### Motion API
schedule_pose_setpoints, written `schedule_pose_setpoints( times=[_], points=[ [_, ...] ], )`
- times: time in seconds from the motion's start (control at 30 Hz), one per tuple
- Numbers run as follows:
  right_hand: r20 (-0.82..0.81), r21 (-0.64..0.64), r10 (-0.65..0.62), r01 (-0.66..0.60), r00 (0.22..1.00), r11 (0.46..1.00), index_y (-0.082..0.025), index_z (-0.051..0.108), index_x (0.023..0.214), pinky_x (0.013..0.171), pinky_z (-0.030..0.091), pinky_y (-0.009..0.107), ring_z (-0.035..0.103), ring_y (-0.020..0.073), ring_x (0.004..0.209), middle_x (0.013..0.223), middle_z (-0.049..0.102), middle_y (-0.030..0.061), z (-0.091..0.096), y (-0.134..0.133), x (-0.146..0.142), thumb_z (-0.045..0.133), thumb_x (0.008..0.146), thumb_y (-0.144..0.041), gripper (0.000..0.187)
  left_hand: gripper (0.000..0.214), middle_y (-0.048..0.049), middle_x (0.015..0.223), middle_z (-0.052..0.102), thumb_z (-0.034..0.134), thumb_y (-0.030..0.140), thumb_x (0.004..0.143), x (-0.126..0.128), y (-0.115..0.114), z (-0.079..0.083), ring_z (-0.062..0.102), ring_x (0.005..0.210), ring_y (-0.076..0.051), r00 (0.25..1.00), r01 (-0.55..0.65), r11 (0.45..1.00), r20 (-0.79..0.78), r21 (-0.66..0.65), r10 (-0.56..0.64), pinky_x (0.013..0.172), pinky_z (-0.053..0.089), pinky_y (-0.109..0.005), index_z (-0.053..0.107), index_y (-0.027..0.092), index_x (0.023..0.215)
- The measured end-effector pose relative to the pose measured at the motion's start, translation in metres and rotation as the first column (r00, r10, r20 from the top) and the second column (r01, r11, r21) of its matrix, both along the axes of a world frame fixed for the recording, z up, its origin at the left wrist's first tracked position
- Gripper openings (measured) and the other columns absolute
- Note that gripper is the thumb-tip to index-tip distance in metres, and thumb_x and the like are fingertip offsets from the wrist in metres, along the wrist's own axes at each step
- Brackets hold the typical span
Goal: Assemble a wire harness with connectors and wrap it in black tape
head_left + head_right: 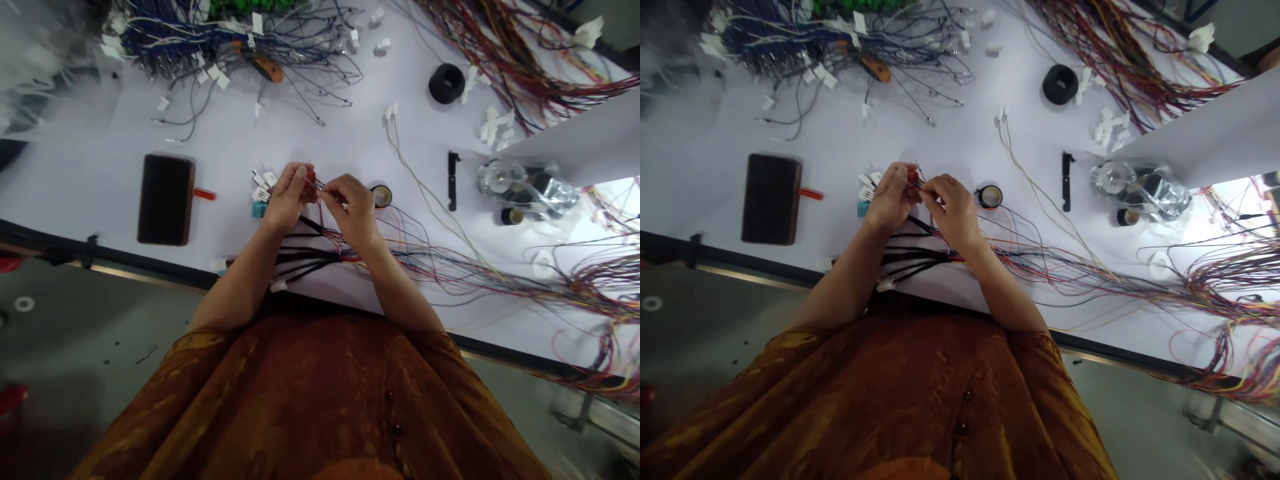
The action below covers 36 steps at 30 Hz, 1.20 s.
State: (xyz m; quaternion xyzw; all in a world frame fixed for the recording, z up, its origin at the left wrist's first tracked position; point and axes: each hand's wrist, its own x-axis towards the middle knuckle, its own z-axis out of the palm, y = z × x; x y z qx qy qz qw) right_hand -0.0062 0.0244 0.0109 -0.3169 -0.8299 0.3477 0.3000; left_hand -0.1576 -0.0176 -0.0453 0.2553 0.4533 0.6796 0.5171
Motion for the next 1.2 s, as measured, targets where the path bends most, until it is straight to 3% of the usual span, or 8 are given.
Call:
schedule_pose_setpoints(
  times=[0.13, 0.4, 0.77, 1.2],
  points=[
    [0.074, -0.012, -0.036, 0.037, 0.997, 0.999, -0.023, 0.049, 0.081, 0.071, 0.042, 0.032, 0.052, 0.0156, 0.073, 0.078, 0.057, 0.0012, 0.004, 0.003, 0.001, 0.05, 0.096, -0.02, 0.015, 0.021, -0.0006, 0.078, 0.06, 0.059, 0.047, 0.098, 0.0, 0.0, 0.002, 0.058, 0.062, -0.012, 1.0, 0.007, 1.0, 0.002, -0.009, -0.007, 0.06, 0.049, -0.026, 0.063, 0.026, 0.1],
    [0.171, -0.053, 0.054, -0.046, 0.984, 0.998, -0.022, 0.05, 0.079, 0.068, 0.035, 0.031, 0.05, 0.014, 0.07, 0.075, 0.058, -0.0005, 0.008, 0.009, 0.003, 0.052, 0.094, -0.017, 0.016, 0.027, 0.0, 0.079, 0.061, 0.068, 0.053, 0.091, 0.0, 0.0, 0.0, 0.059, 0.061, -0.011, 1.0, 0.011, 0.999, 0.001, 0.035, -0.011, 0.059, 0.049, -0.026, 0.066, 0.028, 0.1],
    [0.154, -0.061, -0.028, 0.037, 0.988, 0.997, -0.023, 0.05, 0.079, 0.074, 0.042, 0.032, 0.055, 0.0168, 0.078, 0.078, 0.058, 0.0023, 0.002, 0.011, -0.006, 0.053, 0.099, -0.023, 0.02, 0.028, 0.0014, 0.078, 0.061, 0.067, 0.052, 0.092, 0.004, 0.0, 0.009, 0.059, 0.062, -0.009, 0.997, -0.006, 1.0, -0.079, -0.03, 0.004, 0.059, 0.049, -0.021, 0.061, 0.026, 0.1],
    [0.146, -0.007, -0.064, 0.066, 0.987, 0.998, -0.025, 0.053, 0.082, 0.079, 0.047, 0.035, 0.056, 0.0205, 0.083, 0.083, 0.058, 0.005, -0.011, 0.012, -0.008, 0.05, 0.102, -0.031, 0.021, 0.033, 0.0008, 0.079, 0.06, 0.068, 0.056, 0.09, 0.003, -0.002, 0.006, 0.058, 0.062, -0.01, 0.986, 0.004, 1.0, -0.169, -0.01, -0.006, 0.061, 0.048, -0.024, 0.062, 0.026, 0.1]
  ],
)
